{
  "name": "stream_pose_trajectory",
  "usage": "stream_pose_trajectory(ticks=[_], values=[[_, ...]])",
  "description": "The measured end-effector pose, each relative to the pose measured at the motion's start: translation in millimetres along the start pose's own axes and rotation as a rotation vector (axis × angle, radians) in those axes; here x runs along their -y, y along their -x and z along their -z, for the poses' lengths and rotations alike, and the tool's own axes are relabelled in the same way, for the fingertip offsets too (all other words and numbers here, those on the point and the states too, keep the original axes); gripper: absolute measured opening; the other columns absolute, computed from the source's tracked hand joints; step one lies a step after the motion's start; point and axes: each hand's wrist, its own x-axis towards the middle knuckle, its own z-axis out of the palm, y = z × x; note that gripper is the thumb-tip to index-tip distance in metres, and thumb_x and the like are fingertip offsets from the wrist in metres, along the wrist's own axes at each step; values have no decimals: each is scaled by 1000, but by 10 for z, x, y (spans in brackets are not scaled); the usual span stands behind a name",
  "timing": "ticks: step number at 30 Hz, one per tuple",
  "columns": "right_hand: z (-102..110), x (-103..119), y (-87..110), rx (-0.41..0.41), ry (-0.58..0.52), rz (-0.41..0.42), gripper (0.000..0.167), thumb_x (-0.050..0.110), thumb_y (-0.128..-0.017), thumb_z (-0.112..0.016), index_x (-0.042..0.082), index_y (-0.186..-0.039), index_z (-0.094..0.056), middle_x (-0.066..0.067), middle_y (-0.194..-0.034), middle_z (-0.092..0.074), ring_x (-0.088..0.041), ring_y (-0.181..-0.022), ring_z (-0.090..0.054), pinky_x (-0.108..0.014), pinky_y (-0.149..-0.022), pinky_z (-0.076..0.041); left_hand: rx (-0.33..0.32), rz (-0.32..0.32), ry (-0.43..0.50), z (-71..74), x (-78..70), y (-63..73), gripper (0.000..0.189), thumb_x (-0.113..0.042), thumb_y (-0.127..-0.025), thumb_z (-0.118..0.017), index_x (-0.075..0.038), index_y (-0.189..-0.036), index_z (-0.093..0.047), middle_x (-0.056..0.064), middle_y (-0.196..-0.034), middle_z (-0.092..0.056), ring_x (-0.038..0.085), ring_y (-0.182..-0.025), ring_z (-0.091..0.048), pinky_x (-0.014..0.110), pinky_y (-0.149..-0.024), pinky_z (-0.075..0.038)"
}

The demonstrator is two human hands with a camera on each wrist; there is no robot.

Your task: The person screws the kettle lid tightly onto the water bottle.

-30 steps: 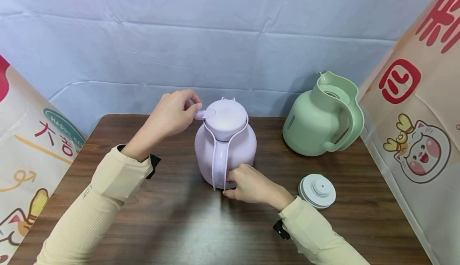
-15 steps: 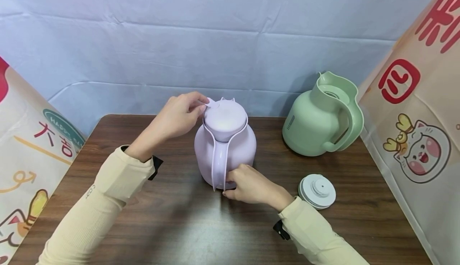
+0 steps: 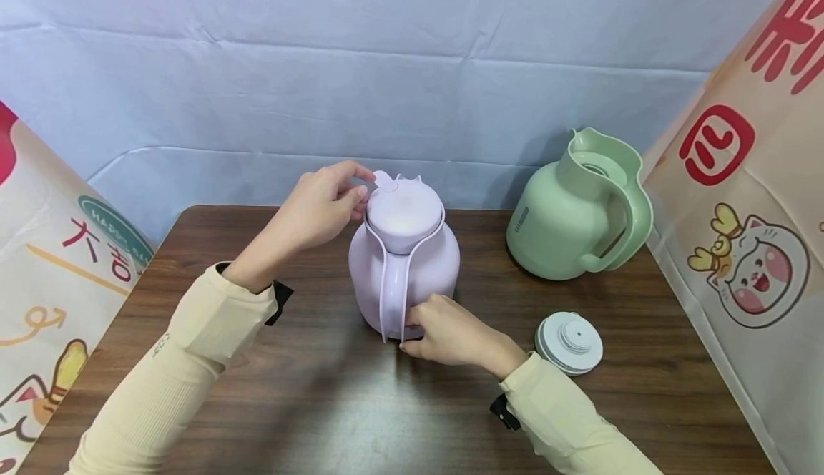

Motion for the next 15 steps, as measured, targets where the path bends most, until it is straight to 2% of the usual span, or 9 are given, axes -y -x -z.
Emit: stream_pose_trajectory(ticks=[2,7,15], values=[[3,3,0,2,-2,-2,8,8,-71,-73,9,-75,-67,9,-73,-61,-3,-68,-54,-24,-63,-47,16,-13,-11,-7,4,-6,29,-9,-94,-44,-8,-119,-57,8,-92,-62,21,-75,-53,29,-65,-42],[3,3,3,6,-5,-2,9,7,-71,-73,9,-77,-67,8,-75,-62,-4,-70,-55,-24,-64,-48,66,-44,-23,-19,22,-17,35,-5,-93,-41,-9,-125,-54,10,-95,-60,22,-78,-50,29,-68,-40],[14,12,0,9,-15,2,7,8,-72,-73,9,-77,-67,9,-75,-62,-3,-69,-55,-24,-63,-48,-6,14,-30,-7,7,10,27,-13,-93,-46,-8,-117,-58,6,-72,-55,21,-70,-51,29,-61,-41]])
